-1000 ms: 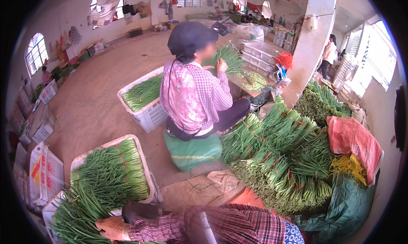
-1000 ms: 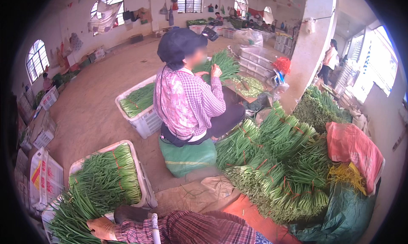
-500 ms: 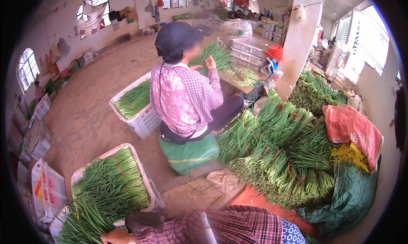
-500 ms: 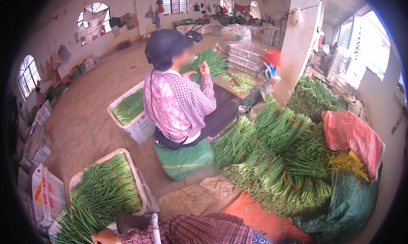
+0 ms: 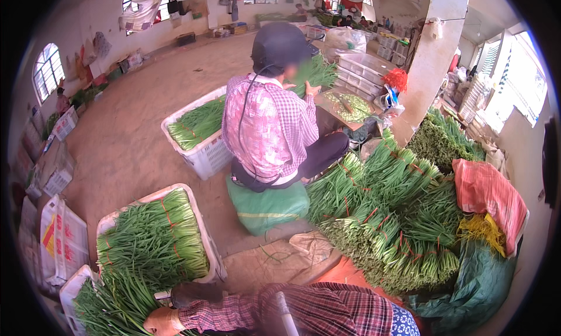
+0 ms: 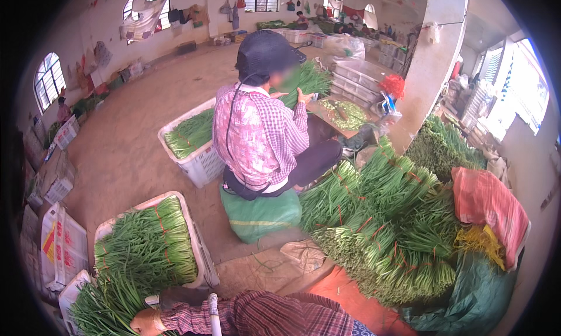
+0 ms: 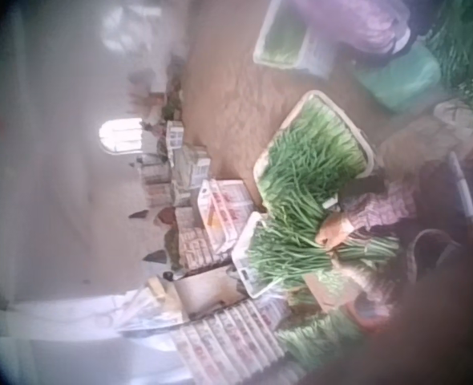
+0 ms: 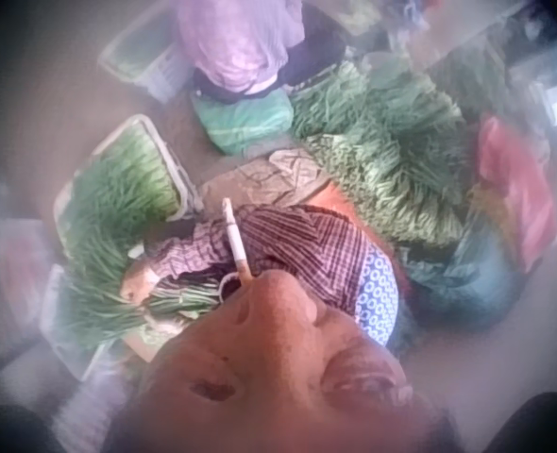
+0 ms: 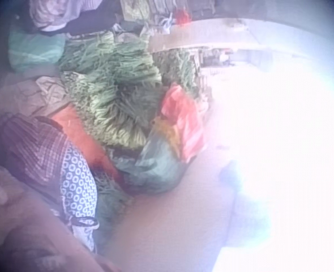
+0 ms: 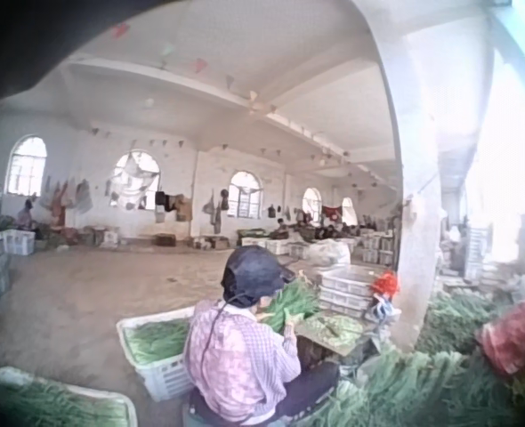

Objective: The person bundles green chives by hand, secures them with red ties, trims the ends with a knife on a wooden board, and places the bundles into plastic crates.

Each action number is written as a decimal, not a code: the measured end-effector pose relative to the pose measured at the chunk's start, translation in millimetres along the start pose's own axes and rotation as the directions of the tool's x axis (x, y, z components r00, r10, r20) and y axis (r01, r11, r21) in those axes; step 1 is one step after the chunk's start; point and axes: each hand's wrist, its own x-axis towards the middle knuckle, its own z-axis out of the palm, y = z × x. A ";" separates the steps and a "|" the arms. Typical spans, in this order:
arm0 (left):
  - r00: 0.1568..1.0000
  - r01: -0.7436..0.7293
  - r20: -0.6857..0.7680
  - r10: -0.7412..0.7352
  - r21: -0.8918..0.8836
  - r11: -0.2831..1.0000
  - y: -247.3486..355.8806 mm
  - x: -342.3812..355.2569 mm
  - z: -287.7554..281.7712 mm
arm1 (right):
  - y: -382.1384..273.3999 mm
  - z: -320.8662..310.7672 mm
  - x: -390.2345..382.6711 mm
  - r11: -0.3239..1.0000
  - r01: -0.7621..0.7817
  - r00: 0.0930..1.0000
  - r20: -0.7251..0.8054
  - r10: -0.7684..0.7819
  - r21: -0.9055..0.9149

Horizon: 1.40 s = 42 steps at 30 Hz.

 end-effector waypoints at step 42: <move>0.895 -0.273 -0.406 0.183 -0.175 0.946 17.6 -64.1 -130.2 | -16.4 2.5 -1.7 0.914 -0.397 0.789 0.541 0.293 0.084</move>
